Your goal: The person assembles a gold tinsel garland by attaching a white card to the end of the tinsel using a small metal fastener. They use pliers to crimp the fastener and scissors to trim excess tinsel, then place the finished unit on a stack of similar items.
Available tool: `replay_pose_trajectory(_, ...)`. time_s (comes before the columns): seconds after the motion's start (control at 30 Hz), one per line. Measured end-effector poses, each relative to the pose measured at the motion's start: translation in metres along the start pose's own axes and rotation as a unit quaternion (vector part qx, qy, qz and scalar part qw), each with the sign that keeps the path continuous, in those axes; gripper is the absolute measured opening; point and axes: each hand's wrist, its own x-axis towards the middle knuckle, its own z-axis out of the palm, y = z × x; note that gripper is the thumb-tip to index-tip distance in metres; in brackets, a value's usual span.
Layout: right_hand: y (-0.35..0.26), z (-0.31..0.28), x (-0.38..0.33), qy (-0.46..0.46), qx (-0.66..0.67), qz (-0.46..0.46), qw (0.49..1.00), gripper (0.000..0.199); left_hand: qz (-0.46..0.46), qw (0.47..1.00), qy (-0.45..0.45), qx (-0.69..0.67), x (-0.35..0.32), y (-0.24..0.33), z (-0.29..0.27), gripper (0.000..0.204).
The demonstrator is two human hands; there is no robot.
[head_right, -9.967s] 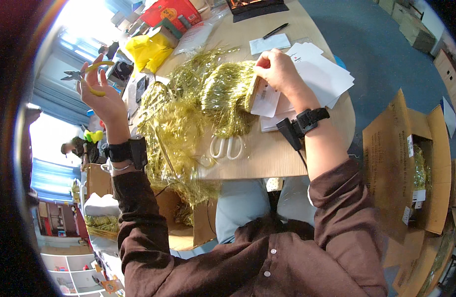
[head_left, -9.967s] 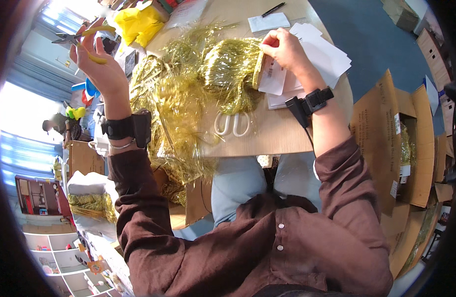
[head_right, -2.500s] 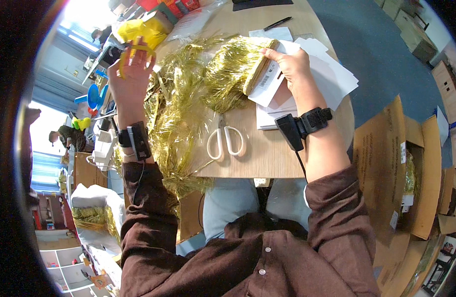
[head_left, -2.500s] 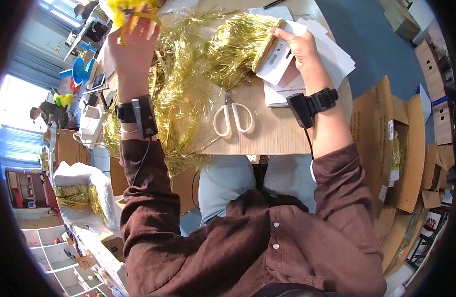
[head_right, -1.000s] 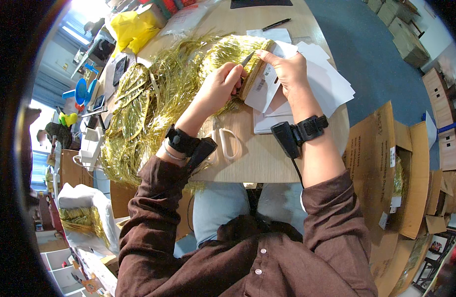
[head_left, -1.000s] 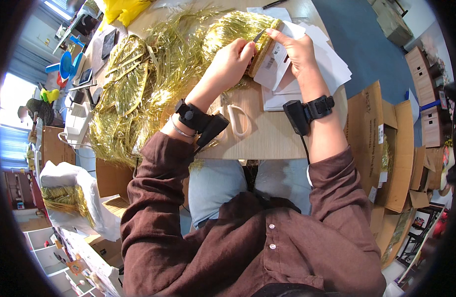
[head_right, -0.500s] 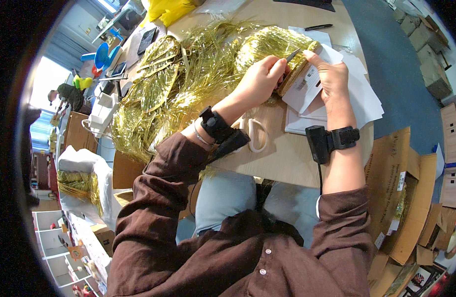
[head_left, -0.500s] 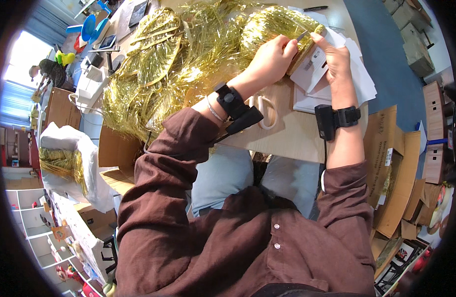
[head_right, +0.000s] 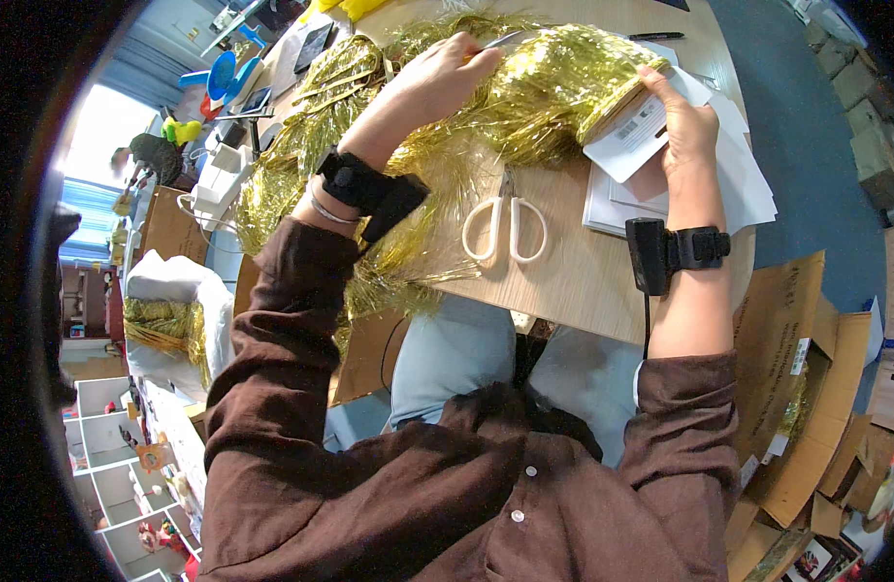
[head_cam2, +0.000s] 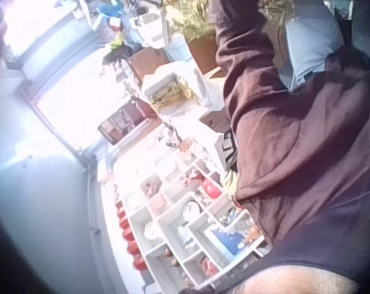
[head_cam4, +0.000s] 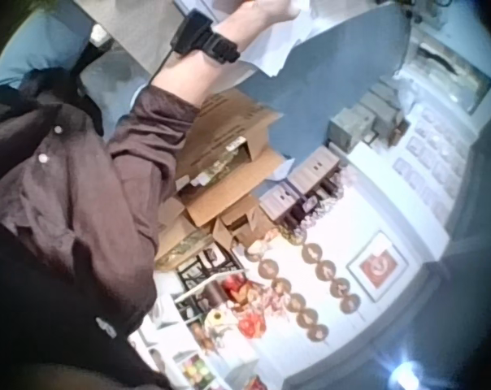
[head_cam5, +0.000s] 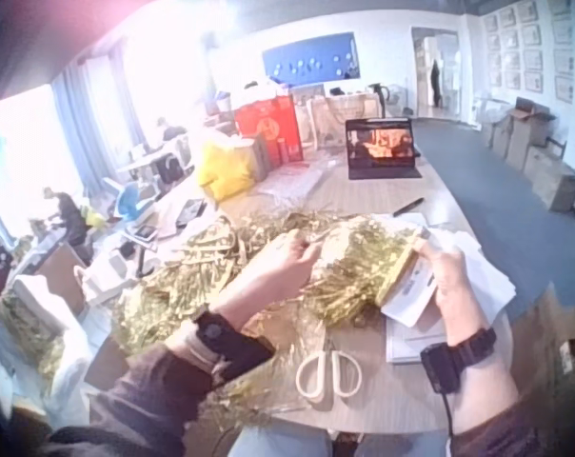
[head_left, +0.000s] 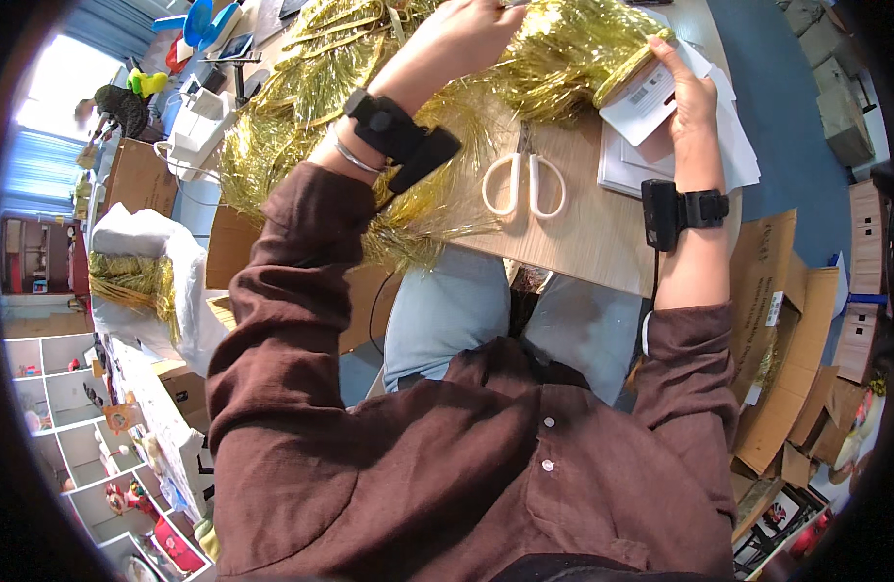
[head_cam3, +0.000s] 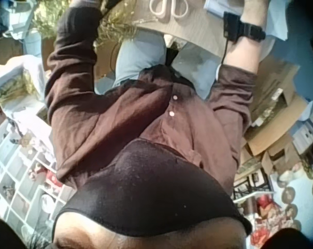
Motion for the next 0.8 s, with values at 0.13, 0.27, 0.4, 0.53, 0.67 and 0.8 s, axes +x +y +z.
replay_pose_trajectory(0.13, -0.012, -0.006, 0.004, 0.021, 0.087, 0.038, 0.995, 0.047, -0.038, 0.997, -0.063, 0.039, -0.011, -0.032, 0.004, 0.069)
replay_pose_trajectory(0.27, -0.017, -0.015, 0.000, 0.009, 0.146, 0.004, 0.989, 0.045, 0.069, 0.988, 0.077, 0.117, -0.027, -0.032, 0.008, 0.058)
replay_pose_trajectory(0.4, -0.014, -0.024, 0.007, 0.018, 0.211, 0.002, 0.977, 0.037, 0.156, 0.983, -0.037, 0.086, -0.053, -0.021, 0.015, 0.045)
replay_pose_trajectory(0.53, -0.010, -0.035, 0.017, 0.013, 0.303, 0.000, 0.953, 0.026, 0.166, 0.969, -0.065, 0.169, -0.074, -0.034, 0.025, 0.053)
replay_pose_trajectory(0.67, -0.011, -0.041, 0.021, 0.032, 0.365, 0.037, 0.930, 0.020, 0.135, 0.973, -0.065, 0.177, -0.064, -0.054, 0.012, 0.051)
replay_pose_trajectory(0.8, -0.010, -0.039, 0.020, 0.042, 0.333, 0.026, 0.942, 0.020, 0.143, 0.985, 0.019, 0.100, -0.039, -0.043, 0.001, 0.030)
